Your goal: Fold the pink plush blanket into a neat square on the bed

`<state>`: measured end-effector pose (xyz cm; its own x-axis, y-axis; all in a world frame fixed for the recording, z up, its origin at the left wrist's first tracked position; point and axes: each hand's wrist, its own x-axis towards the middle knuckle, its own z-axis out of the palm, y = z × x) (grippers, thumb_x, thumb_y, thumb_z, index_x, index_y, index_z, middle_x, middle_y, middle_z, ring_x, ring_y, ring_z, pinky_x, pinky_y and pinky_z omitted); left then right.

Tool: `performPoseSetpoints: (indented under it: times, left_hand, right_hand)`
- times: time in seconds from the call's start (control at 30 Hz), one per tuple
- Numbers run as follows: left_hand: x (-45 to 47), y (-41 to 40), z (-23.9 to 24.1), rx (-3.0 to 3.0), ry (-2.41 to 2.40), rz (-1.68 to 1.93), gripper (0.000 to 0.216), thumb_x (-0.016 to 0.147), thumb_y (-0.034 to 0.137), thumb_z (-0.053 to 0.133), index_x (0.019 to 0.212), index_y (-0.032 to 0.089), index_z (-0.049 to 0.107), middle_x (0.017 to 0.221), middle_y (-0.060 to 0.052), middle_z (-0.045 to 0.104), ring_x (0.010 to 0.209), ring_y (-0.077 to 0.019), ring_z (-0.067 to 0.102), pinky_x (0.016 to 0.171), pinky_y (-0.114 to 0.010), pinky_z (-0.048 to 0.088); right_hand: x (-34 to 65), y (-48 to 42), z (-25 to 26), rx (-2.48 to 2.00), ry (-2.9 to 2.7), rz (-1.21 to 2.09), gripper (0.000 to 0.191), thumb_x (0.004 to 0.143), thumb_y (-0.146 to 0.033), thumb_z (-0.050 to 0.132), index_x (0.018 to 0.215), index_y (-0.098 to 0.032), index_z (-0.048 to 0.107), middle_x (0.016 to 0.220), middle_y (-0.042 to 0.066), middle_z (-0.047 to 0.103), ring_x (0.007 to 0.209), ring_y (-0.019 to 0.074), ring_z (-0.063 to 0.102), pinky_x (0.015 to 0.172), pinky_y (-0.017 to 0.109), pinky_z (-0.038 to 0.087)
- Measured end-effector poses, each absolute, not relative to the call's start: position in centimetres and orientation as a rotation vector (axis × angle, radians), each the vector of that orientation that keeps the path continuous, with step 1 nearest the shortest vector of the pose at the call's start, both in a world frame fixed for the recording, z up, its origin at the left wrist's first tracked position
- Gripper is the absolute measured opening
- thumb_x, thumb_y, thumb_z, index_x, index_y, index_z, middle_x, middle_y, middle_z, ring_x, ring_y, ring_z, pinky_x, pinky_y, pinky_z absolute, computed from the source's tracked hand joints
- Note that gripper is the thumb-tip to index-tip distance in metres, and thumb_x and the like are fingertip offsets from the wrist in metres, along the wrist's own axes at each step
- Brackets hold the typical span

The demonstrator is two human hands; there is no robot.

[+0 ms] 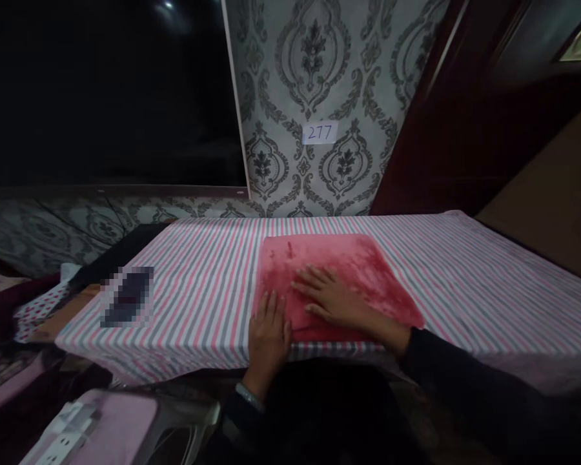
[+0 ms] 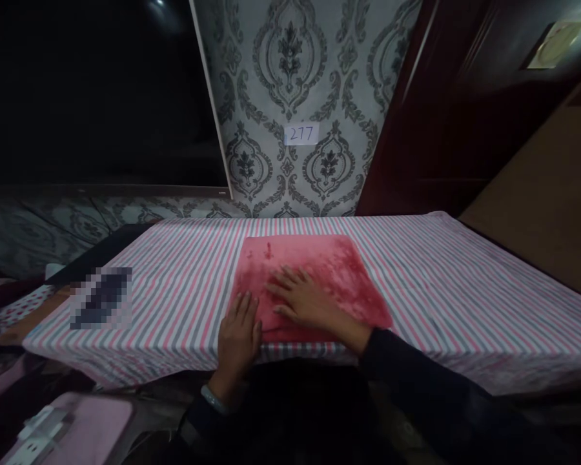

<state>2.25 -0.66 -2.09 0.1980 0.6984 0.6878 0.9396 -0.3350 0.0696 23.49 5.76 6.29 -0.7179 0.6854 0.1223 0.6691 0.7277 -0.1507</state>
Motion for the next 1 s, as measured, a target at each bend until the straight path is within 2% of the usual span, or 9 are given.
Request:
performPoseSetpoints:
  times: [0.2, 0.37, 0.4, 0.47, 0.57, 0.67, 0.73, 0.87, 1.0]
  left_hand:
    - [2.1, -0.8, -1.6, -2.155, -1.550, -0.933, 0.043, 0.099, 0.022, 0.046, 0.139, 0.015, 0.060, 0.148, -0.016, 0.058, 0.143, -0.0315, 0.049, 0.104, -0.047, 0.048]
    - [1.9, -0.9, 2.5, -2.256, -1.652, -0.904, 0.037, 0.101, 0.024, 0.042, 0.126, 0.022, 0.068, 0.133, -0.012, 0.070, 0.131, -0.0318, 0.060, 0.118, -0.067, 0.026]
    - [2.0, -0.6, 3.7, -2.300, -1.644, -0.916, 0.037, 0.101, 0.024, 0.040, 0.126, 0.022, 0.068, 0.129, -0.010, 0.072, 0.127, -0.0301, 0.062, 0.120, -0.067, 0.024]
    - [2.6, 0.7, 6.3, -2.446, -1.585, -0.931, 0.040, 0.102, 0.023, 0.036, 0.130, 0.023, 0.066, 0.129, -0.009, 0.072, 0.125, -0.0260, 0.064, 0.120, -0.061, 0.031]
    - [4.5, 4.3, 9.5, -2.777, -1.435, -0.810, 0.044, 0.103, 0.029, 0.037, 0.139, 0.019, 0.060, 0.140, -0.010, 0.066, 0.130, -0.0226, 0.061, 0.115, -0.045, 0.045]
    - [7.3, 9.0, 11.0, -3.047, -1.308, -0.529, 0.048, 0.104, 0.035, 0.039, 0.146, 0.019, 0.054, 0.152, -0.010, 0.055, 0.140, -0.0217, 0.053, 0.117, -0.040, 0.042]
    - [9.3, 12.1, 11.1, -3.148, -1.249, -0.327, 0.050, 0.105, 0.037, 0.037, 0.152, 0.023, 0.048, 0.159, -0.007, 0.047, 0.147, -0.0223, 0.043, 0.122, -0.044, 0.035]
    - [12.0, 16.4, 9.6, -3.109, -1.142, -0.100, 0.055, 0.104, 0.041, 0.040, 0.158, 0.031, 0.036, 0.167, -0.005, 0.032, 0.157, -0.0288, 0.023, 0.124, -0.064, 0.019]
    - [12.5, 18.3, 7.1, -2.981, -1.009, -0.081, 0.060, 0.103, 0.049, 0.043, 0.159, 0.032, 0.033, 0.169, -0.008, 0.027, 0.158, -0.0310, 0.019, 0.123, -0.066, 0.014]
  right_hand:
    - [23.8, 3.7, 3.2, -1.108, -2.691, 0.004, 0.062, 0.105, -0.054, 0.046, 0.160, -0.029, 0.036, 0.168, 0.008, 0.025, 0.156, 0.0300, 0.016, 0.124, 0.061, 0.011]
    - [23.5, 3.7, 3.1, -1.100, -2.650, 0.027, 0.060, 0.105, -0.055, 0.045, 0.159, -0.029, 0.037, 0.168, 0.007, 0.025, 0.156, 0.0291, 0.018, 0.125, 0.060, 0.012]
    - [23.5, 3.7, 3.2, -1.099, -2.645, 0.034, 0.061, 0.105, -0.055, 0.045, 0.159, -0.029, 0.037, 0.167, 0.007, 0.026, 0.156, 0.0292, 0.018, 0.125, 0.060, 0.012]
    - [23.6, 3.7, 3.5, -1.095, -2.643, 0.052, 0.062, 0.104, -0.054, 0.047, 0.159, -0.027, 0.037, 0.167, 0.009, 0.027, 0.155, 0.0299, 0.019, 0.124, 0.061, 0.012]
    - [24.2, 4.2, 4.6, -1.044, -2.660, 0.099, 0.060, 0.104, -0.050, 0.050, 0.157, -0.023, 0.042, 0.163, 0.011, 0.037, 0.153, 0.0290, 0.025, 0.125, 0.059, 0.015]
    - [25.9, 4.7, 5.9, -1.039, -2.600, 0.107, 0.052, 0.105, -0.048, 0.050, 0.149, -0.021, 0.054, 0.155, 0.011, 0.050, 0.150, 0.0287, 0.033, 0.126, 0.056, 0.017]
    - [27.1, 4.9, 5.9, -1.052, -2.575, 0.098, 0.051, 0.104, -0.048, 0.050, 0.148, -0.022, 0.055, 0.155, 0.011, 0.049, 0.150, 0.0300, 0.032, 0.126, 0.057, 0.016]
    - [28.3, 4.6, 4.0, -1.067, -2.612, 0.143, 0.059, 0.104, -0.051, 0.049, 0.159, -0.031, 0.039, 0.164, 0.008, 0.035, 0.154, 0.0311, 0.023, 0.125, 0.060, 0.014]
    - [28.2, 4.4, 2.4, -1.085, -2.604, 0.182, 0.060, 0.105, -0.051, 0.048, 0.160, -0.033, 0.036, 0.166, 0.007, 0.031, 0.154, 0.0283, 0.023, 0.126, 0.056, 0.014]
